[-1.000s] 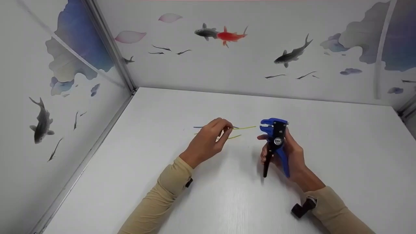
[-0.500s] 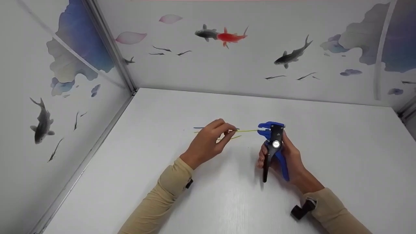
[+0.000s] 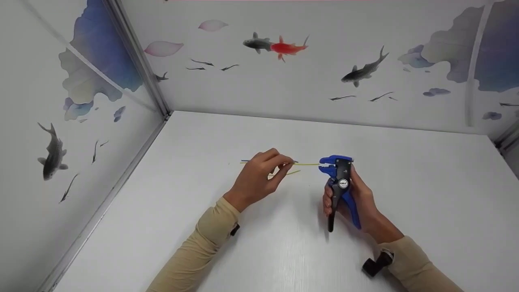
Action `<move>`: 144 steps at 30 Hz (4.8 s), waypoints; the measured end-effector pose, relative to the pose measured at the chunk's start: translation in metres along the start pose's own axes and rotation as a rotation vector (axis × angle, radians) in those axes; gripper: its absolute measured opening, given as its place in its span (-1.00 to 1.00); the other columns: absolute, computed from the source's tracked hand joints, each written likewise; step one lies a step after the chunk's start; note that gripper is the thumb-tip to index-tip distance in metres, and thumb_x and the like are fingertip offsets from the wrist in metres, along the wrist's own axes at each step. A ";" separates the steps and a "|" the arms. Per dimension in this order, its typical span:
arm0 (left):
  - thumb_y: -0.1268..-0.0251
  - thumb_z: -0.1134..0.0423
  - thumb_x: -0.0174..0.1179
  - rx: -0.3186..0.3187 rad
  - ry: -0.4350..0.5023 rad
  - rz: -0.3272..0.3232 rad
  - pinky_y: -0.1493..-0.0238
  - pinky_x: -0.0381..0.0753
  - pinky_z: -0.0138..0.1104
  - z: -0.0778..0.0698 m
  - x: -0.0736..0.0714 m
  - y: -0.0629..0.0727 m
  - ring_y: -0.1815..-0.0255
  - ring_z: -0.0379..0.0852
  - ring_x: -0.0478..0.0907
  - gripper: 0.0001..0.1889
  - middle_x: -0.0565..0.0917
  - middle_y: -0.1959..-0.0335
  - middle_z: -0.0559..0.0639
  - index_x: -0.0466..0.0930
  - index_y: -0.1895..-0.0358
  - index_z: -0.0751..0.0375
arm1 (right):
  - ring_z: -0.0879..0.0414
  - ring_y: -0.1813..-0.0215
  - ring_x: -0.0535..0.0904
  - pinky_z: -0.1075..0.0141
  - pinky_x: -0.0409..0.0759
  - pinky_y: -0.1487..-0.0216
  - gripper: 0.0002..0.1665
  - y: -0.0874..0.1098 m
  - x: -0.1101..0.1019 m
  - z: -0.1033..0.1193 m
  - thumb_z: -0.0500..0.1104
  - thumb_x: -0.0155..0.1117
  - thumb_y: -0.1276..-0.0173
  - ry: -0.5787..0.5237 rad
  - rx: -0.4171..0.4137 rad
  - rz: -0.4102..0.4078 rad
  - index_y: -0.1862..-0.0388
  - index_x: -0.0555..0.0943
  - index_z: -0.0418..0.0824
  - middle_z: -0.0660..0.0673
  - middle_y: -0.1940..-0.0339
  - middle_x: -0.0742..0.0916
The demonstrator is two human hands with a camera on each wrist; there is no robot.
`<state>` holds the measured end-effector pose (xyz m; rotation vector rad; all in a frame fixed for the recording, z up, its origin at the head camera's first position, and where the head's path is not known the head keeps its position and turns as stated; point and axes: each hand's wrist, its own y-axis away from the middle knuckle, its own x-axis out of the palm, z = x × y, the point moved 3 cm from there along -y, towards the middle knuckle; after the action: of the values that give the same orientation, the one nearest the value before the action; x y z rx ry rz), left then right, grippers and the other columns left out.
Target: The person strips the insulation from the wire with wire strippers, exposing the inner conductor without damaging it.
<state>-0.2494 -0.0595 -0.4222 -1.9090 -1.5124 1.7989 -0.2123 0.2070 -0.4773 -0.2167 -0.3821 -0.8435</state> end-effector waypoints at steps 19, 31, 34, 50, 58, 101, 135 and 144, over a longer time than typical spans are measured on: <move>-0.64 0.15 0.29 0.038 -0.012 0.009 0.22 0.56 -0.37 -0.007 0.003 0.000 0.24 -0.30 0.67 -0.84 0.73 0.22 -0.14 0.80 -0.09 0.00 | 0.11 0.36 0.69 0.19 0.73 0.17 -0.02 -0.001 0.004 -0.001 0.45 -0.74 -0.70 0.046 -0.012 -0.007 0.17 0.54 -0.15 0.00 0.38 0.70; -0.67 0.13 0.25 0.055 -0.004 0.002 0.21 0.55 -0.34 -0.008 0.003 0.000 0.24 -0.29 0.71 -0.83 0.73 0.23 -0.15 0.80 -0.07 0.01 | 0.15 0.40 0.65 0.21 0.69 0.24 -0.04 -0.001 0.005 -0.003 0.48 -0.74 -0.68 0.114 -0.011 -0.033 0.20 0.52 -0.11 0.04 0.41 0.67; -0.67 0.13 0.25 0.055 -0.006 0.001 0.22 0.54 -0.34 -0.008 0.003 0.000 0.26 -0.31 0.69 -0.83 0.72 0.23 -0.15 0.80 -0.07 0.03 | 0.16 0.40 0.64 0.21 0.69 0.25 -0.04 -0.001 0.005 -0.003 0.48 -0.76 -0.67 0.129 -0.011 -0.041 0.20 0.51 -0.10 0.05 0.43 0.66; -0.66 0.14 0.26 0.041 0.008 0.011 0.23 0.55 -0.36 -0.008 0.004 0.000 0.28 -0.26 0.70 -0.82 0.74 0.22 -0.13 0.80 -0.09 0.03 | 0.17 0.42 0.60 0.21 0.68 0.29 -0.04 -0.001 0.004 -0.005 0.49 -0.77 -0.66 0.177 -0.009 -0.095 0.23 0.50 -0.08 0.08 0.45 0.64; -0.67 0.16 0.23 0.044 0.035 0.007 0.35 0.56 -0.47 -0.009 0.004 0.001 0.32 -0.22 0.69 -0.83 0.72 0.25 -0.12 0.80 -0.06 0.06 | 0.16 0.45 0.58 0.19 0.67 0.32 -0.03 -0.001 0.004 -0.007 0.53 -0.77 -0.63 0.222 -0.006 -0.136 0.26 0.48 -0.08 0.08 0.47 0.62; -0.62 0.14 0.30 0.092 0.013 -0.032 0.35 0.58 -0.48 -0.013 0.004 0.000 0.37 -0.25 0.64 -0.84 0.73 0.29 -0.11 0.82 -0.04 0.04 | 0.13 0.53 0.57 0.22 0.66 0.42 0.02 0.000 0.009 -0.008 0.57 -0.78 -0.60 0.315 -0.054 -0.235 0.32 0.47 -0.10 0.07 0.57 0.60; -0.63 0.14 0.29 0.066 0.004 -0.078 0.32 0.51 -0.38 -0.014 -0.002 0.003 0.45 -0.28 0.55 -0.84 0.74 0.29 -0.16 0.84 -0.05 -0.01 | 0.11 0.58 0.53 0.22 0.63 0.48 0.06 -0.006 0.026 -0.014 0.64 -0.74 -0.55 0.267 -0.077 -0.322 0.36 0.43 -0.14 0.03 0.61 0.57; -0.64 0.14 0.29 0.072 0.010 -0.084 0.32 0.51 -0.38 -0.015 0.000 0.002 0.45 -0.28 0.56 -0.84 0.74 0.30 -0.16 0.84 -0.04 -0.01 | 0.12 0.59 0.53 0.23 0.61 0.48 0.05 -0.004 0.027 -0.013 0.63 -0.74 -0.55 0.279 -0.086 -0.335 0.35 0.43 -0.15 0.04 0.61 0.57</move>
<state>-0.2364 -0.0527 -0.4190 -1.7921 -1.4799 1.7802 -0.1960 0.1814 -0.4781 -0.1129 -0.1202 -1.2046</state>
